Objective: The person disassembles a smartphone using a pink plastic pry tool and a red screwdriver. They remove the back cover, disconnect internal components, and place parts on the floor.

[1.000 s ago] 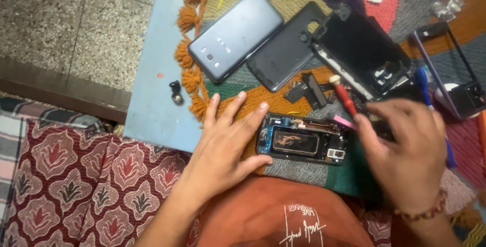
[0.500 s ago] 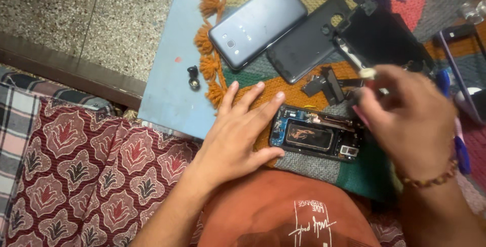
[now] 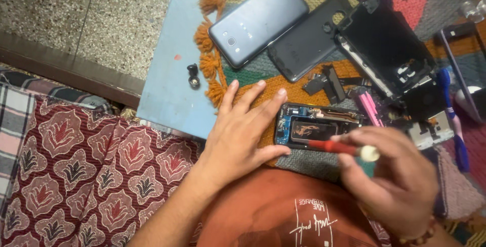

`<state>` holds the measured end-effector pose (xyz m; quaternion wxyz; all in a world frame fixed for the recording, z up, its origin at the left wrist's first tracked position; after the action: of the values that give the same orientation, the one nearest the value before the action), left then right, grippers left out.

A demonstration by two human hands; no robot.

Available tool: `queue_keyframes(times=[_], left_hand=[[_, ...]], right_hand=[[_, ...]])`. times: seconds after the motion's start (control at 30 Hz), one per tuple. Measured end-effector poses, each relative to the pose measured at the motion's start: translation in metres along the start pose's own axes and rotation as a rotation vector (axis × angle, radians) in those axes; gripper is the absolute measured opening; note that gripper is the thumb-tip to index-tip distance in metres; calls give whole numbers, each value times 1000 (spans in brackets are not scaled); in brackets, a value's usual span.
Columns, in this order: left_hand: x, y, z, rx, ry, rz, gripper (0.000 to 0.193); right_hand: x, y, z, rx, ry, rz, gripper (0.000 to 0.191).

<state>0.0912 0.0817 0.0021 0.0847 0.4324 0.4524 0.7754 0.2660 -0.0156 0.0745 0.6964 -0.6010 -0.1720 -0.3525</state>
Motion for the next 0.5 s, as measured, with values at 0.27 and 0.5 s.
queue_keyframes(times=[0.27, 0.5], left_hand=[[0, 0, 0, -1, 1, -8, 100], [0, 1, 0, -18, 15, -9, 100]], right_hand=[[-18, -16, 3, 72, -81, -116, 35], [-20, -18, 5, 20, -105, -106, 34]])
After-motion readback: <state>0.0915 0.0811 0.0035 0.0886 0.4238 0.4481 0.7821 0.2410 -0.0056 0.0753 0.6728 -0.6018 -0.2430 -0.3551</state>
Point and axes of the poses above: each hand's wrist, its own z-axis towards the middle knuckle, its own x-axis out of the back of the hand, y = z × x, the point moved 8 cm from there along z, towards the middle knuckle, and after that the axes turned 8 degrees about -z, right-handed, at the moved point
